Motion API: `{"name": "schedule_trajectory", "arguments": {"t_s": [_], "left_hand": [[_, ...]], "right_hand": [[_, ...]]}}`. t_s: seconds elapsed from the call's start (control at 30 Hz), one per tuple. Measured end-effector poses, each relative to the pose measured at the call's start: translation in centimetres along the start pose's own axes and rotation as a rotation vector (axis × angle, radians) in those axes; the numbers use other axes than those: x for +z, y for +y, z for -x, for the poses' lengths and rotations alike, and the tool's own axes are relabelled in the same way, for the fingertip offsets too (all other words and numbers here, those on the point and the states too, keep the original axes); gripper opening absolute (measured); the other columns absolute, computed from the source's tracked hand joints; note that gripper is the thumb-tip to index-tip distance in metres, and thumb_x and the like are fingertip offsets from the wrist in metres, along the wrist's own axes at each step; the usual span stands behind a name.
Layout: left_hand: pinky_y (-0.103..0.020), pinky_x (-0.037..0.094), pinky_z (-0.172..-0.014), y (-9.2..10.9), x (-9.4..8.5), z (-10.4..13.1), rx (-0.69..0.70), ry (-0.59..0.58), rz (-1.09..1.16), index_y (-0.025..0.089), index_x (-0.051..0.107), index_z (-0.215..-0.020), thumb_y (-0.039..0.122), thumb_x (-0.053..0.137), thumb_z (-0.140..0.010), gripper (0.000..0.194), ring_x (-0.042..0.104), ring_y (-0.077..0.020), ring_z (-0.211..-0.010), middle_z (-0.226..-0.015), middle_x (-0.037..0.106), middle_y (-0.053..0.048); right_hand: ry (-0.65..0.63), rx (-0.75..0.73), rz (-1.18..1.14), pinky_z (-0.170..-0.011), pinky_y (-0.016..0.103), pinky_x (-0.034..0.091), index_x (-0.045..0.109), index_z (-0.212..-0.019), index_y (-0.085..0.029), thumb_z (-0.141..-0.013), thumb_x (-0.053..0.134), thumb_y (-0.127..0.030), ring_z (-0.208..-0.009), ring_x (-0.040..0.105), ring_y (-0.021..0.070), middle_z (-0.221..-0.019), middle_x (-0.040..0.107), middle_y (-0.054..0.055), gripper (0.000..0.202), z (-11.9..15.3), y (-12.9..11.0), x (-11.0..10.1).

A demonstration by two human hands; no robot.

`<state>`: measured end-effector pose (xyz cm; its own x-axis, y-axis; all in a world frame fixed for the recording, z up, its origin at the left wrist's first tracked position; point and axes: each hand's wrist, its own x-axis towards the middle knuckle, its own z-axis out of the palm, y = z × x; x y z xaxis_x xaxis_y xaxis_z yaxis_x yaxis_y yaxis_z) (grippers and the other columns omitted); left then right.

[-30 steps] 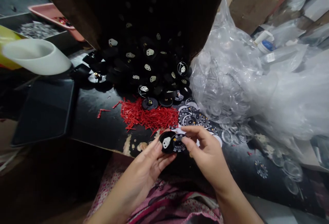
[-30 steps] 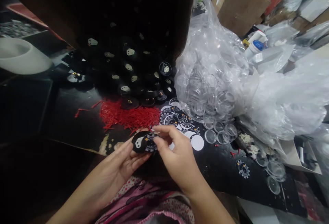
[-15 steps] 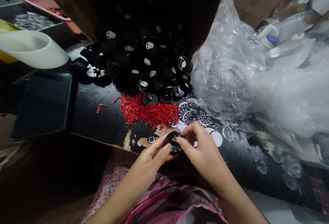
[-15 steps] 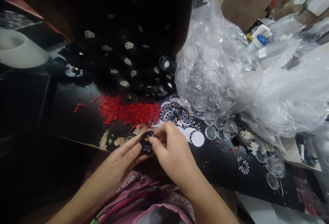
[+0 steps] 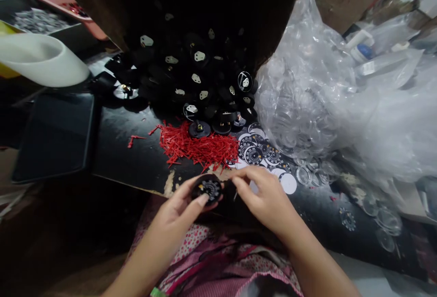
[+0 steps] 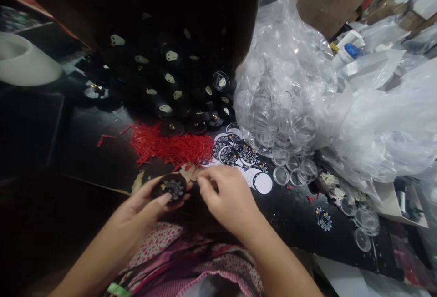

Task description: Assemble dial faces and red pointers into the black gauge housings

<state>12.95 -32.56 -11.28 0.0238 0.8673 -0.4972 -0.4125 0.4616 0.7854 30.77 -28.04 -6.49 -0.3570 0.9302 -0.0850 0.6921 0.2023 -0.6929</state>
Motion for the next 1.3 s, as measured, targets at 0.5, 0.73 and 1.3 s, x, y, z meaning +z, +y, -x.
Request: {"name": "schedule_trajectory", "arguments": {"t_s": [0.5,0.73,1.3], "left_hand": [[-0.037,0.039,-0.114,1.3,2.4,-0.6,0.053,-0.012,0.308,0.022,0.07,-0.11,0.03,0.066,-0.089,0.022,0.059,-0.026,-0.126,-0.116,0.074,-0.004],[-0.04,0.044,-0.111,0.8,3.1,-0.3,0.1,0.002,0.391,0.021,0.071,-0.106,0.028,0.063,-0.091,0.019,0.064,-0.0243,-0.119,-0.112,0.076,-0.007],[-0.026,0.045,-0.104,-0.5,3.1,-0.9,0.167,-0.084,-0.07,0.034,0.063,-0.12,0.036,0.064,-0.09,0.03,0.058,-0.018,-0.124,-0.128,0.067,0.003]], "right_hand": [[0.05,-0.017,0.386,-0.083,0.039,0.038,0.062,-0.083,-0.018,-0.091,0.058,-0.023,-0.082,0.061,0.023,-0.085,0.071,0.006,0.01,-1.8,-0.7,1.5],[0.185,-0.049,0.153,-0.079,0.035,0.038,0.062,-0.083,-0.016,-0.09,0.062,-0.02,-0.081,0.058,0.02,-0.082,0.067,0.003,0.008,-0.6,-0.1,1.4],[0.139,-0.025,-0.014,-0.074,0.031,0.035,0.061,-0.083,-0.019,-0.094,0.058,-0.019,-0.076,0.054,0.0155,-0.08,0.061,-0.001,0.012,0.6,-1.3,0.1]]}}
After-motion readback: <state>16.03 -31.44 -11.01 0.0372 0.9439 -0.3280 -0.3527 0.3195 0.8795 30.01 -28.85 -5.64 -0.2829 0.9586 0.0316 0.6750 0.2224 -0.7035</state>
